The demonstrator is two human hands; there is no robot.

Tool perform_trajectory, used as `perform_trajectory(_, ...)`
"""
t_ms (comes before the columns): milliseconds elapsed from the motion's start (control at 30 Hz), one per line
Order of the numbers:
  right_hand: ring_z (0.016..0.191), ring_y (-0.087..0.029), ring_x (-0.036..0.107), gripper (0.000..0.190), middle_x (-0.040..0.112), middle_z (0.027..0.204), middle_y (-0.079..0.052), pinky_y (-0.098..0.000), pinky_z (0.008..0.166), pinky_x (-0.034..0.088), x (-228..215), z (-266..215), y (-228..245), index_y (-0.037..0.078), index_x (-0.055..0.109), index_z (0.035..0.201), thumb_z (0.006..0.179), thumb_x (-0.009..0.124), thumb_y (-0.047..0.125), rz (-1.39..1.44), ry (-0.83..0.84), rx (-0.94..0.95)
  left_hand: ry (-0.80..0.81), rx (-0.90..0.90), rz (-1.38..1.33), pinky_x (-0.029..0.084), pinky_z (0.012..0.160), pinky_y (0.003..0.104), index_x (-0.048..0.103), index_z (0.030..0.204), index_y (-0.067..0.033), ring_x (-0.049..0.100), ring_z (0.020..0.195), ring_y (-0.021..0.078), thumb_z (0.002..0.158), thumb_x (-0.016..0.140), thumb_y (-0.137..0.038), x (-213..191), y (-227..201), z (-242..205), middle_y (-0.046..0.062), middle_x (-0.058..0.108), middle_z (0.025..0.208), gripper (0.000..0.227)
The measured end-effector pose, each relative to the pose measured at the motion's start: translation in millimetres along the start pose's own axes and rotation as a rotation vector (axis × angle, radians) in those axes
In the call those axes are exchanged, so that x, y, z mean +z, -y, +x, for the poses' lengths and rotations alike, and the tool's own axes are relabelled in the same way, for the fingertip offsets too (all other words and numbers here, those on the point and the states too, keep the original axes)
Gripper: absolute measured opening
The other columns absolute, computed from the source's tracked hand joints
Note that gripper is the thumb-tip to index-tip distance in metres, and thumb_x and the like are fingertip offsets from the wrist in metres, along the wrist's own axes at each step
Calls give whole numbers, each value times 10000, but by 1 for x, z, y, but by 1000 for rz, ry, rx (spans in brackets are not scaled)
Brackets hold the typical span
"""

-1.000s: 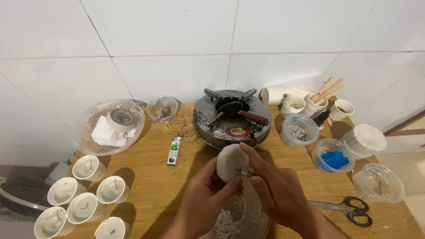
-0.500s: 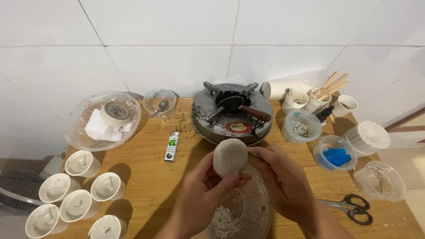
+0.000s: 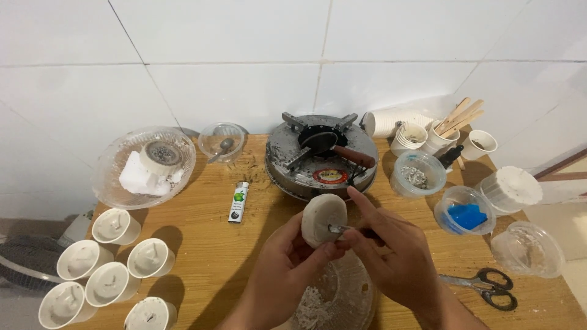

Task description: Carving and refining the base of a candle using a small metal tool to remove excess wax.

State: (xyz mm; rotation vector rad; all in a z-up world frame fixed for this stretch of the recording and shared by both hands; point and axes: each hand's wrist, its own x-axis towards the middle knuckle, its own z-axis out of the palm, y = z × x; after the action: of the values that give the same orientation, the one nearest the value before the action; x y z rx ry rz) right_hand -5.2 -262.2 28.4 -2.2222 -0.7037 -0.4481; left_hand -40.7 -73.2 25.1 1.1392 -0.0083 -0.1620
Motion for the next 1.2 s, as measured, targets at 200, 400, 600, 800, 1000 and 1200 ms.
perform_trajectory(200,712,-111,714,628,760,867,-29,-256,657,626,-3,0,3,62,556,1442,878,753,255,26,-15,-16,26,78,58,635,856,309,652,1296,17,716,913,157,900,724,-118,1,3,1,106,742,1051,425)
perform_trajectory(400,682,-109,703,637,785,905,-25,-284,660,566,-4,-2,0,88,572,1441,869,766,291,-25,7,-11,-24,177,332,630,747,276,727,1233,-41,685,897,120,873,757,-272,7,-4,0,52,749,1053,429)
perform_trajectory(600,567,-91,572,624,686,697,31,-264,566,496,-6,-2,-2,156,595,1434,861,790,307,-17,7,-18,-41,100,424,545,565,250,732,1234,-89,613,689,71,904,745,-254,7,4,-1,-6,682,848,369)
perform_trajectory(800,521,-99,543,627,661,641,50,-256,546,477,-8,-1,-2,211,587,1444,861,789,326,-6,80,6,-42,201,487,603,680,246,661,1342,-110,668,810,71,918,709,-284,5,11,-2,11,743,964,461)
perform_trajectory(1000,492,-83,484,645,647,573,54,-266,499,437,-10,-1,-2,225,581,1457,856,785,345,18,104,68,-77,165,547,582,649,254,656,1366,-152,688,792,89,923,689,-300,8,9,-5,3,747,949,468)
perform_trajectory(1200,509,-128,336,723,419,528,24,-257,488,383,-14,2,-1,230,512,1537,870,772,336,120,219,187,-95,257,624,598,701,250,634,1386,-153,706,805,105,928,687,-277,5,20,-5,10,753,978,477)
